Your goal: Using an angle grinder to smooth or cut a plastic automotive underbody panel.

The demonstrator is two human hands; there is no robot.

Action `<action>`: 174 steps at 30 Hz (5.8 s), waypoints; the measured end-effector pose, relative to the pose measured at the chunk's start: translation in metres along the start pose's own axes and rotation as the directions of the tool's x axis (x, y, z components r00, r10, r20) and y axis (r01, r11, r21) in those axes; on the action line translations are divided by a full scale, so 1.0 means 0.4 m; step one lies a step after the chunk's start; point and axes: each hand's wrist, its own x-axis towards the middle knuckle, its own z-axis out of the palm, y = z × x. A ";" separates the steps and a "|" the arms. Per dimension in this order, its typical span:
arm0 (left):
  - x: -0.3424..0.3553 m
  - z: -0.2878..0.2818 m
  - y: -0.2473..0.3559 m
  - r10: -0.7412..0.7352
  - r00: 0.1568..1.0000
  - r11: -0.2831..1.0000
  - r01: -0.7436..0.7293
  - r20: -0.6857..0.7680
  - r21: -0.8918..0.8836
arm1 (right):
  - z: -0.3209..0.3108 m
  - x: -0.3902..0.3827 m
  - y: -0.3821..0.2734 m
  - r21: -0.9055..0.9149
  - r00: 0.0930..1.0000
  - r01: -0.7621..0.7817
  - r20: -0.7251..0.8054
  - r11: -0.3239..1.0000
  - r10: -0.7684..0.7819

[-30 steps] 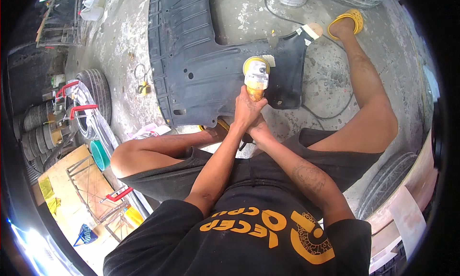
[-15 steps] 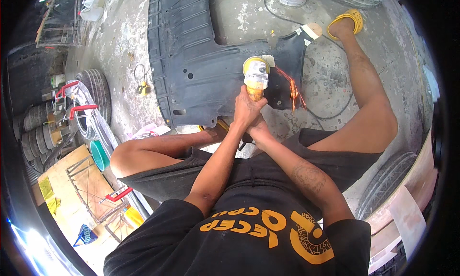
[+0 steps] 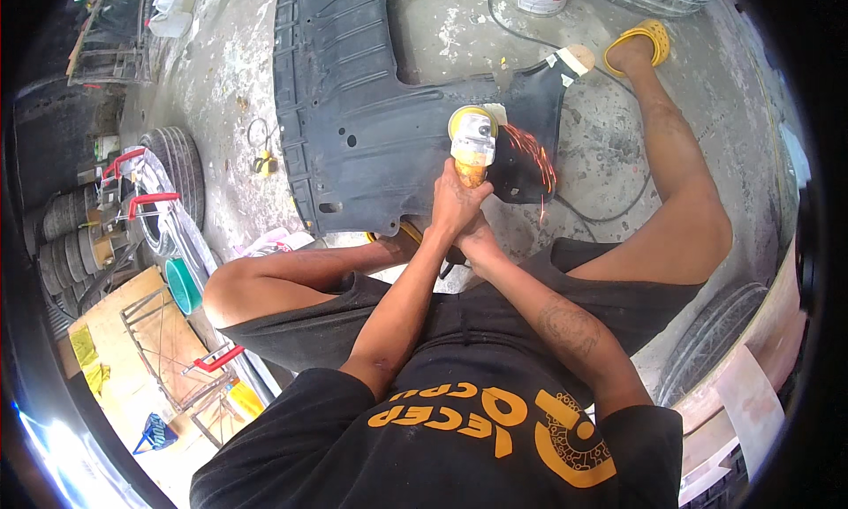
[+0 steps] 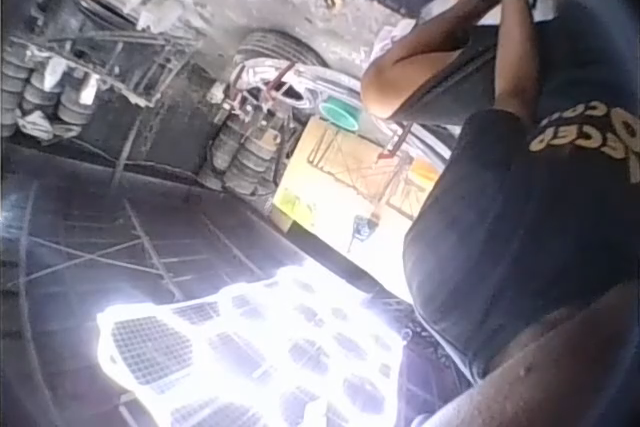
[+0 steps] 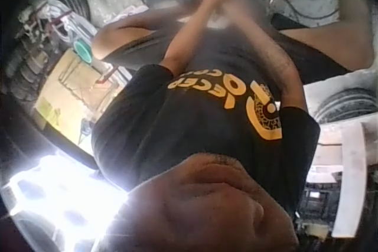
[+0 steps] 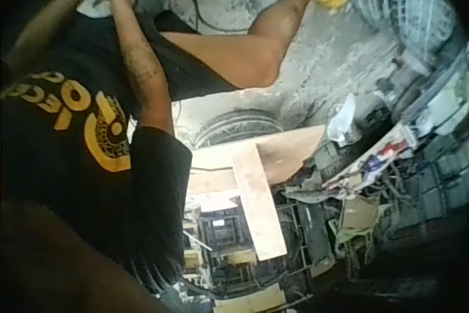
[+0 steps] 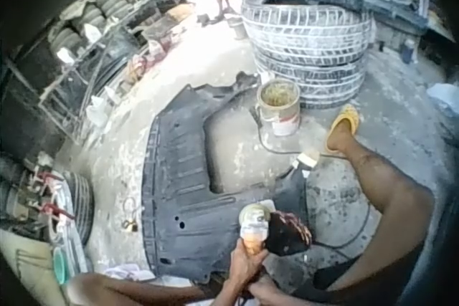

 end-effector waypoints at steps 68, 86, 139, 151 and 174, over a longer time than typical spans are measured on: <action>0.026 -0.007 0.010 -0.064 0.998 0.992 0.061 -0.026 -0.108 | -0.015 0.049 0.019 -0.074 0.995 0.094 0.039 0.993 -0.091; 0.026 -0.011 0.013 -0.044 0.996 0.996 0.038 -0.071 -0.080 | -0.006 0.026 -0.036 -0.130 0.995 0.072 0.078 0.989 -0.062; 0.037 -0.010 0.022 -0.056 0.997 0.995 0.051 -0.046 -0.089 | -0.012 0.040 -0.026 -0.014 0.996 0.042 0.079 0.999 -0.041; 0.039 -0.008 0.025 -0.080 0.996 0.994 0.078 -0.026 -0.081 | -0.012 0.037 -0.034 -0.096 0.997 0.066 0.052 0.993 -0.061; 0.030 -0.011 0.019 -0.028 0.996 0.997 0.022 -0.085 -0.068 | -0.006 0.016 -0.062 -0.049 0.997 0.011 0.078 0.999 -0.008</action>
